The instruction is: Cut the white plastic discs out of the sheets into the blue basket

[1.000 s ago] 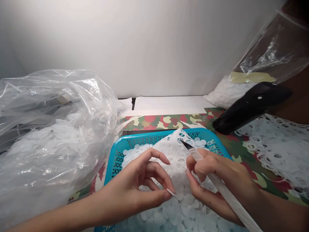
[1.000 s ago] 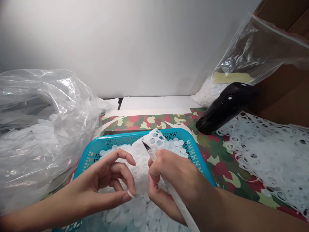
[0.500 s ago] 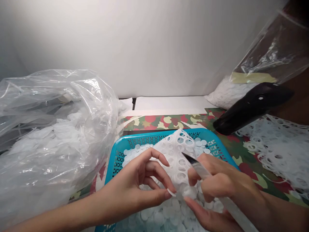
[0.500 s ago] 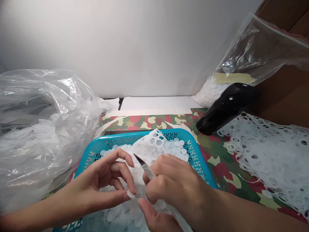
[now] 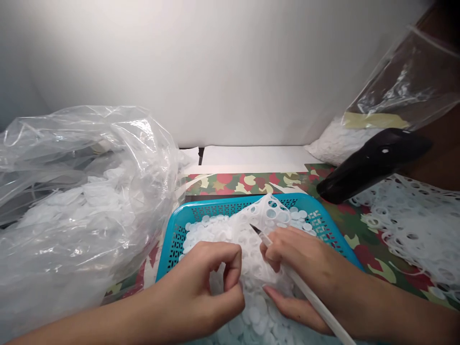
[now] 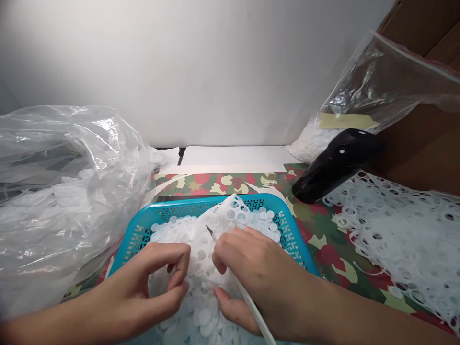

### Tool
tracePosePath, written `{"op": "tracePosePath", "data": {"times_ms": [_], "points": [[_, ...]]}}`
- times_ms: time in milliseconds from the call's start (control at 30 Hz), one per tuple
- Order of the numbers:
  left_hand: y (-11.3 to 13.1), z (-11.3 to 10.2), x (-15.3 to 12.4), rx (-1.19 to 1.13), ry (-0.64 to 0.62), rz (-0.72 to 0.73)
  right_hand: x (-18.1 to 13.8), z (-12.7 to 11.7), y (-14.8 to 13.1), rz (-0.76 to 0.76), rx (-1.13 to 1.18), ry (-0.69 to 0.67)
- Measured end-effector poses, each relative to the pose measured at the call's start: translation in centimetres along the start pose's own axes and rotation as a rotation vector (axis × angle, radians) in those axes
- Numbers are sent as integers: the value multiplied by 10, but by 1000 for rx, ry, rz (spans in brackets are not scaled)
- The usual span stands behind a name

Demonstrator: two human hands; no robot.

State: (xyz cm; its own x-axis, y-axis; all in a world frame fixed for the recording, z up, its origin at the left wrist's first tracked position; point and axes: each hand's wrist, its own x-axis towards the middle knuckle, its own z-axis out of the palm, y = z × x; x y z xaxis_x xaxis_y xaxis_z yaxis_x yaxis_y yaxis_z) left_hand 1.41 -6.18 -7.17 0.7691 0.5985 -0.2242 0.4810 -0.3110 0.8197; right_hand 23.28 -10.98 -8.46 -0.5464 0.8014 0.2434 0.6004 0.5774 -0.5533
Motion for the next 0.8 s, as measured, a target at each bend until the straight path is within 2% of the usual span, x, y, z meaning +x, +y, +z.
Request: {"op": "tracePosePath", "data": {"times_ms": [100,267,333,433,500,700,800], "points": [[0,-1,-1,-39,-23,17,0,3,3,37,60,55],[4,-3,-2,-73,-129,6,3,2,5,237,302,316],[4,-3,0,-103,-78,8,5,-1,6,328,462,347],[0,-2,1,-117,137,-19,8,-5,6,395,682,309],[-4,-1,1,-133,197,-32,9,-7,5,408,764,259],[-7,0,1,-207,172,-39,9,-4,0,394,885,176],[-6,-1,4,-251,119,-52,10,-1,0,394,880,166]]}}
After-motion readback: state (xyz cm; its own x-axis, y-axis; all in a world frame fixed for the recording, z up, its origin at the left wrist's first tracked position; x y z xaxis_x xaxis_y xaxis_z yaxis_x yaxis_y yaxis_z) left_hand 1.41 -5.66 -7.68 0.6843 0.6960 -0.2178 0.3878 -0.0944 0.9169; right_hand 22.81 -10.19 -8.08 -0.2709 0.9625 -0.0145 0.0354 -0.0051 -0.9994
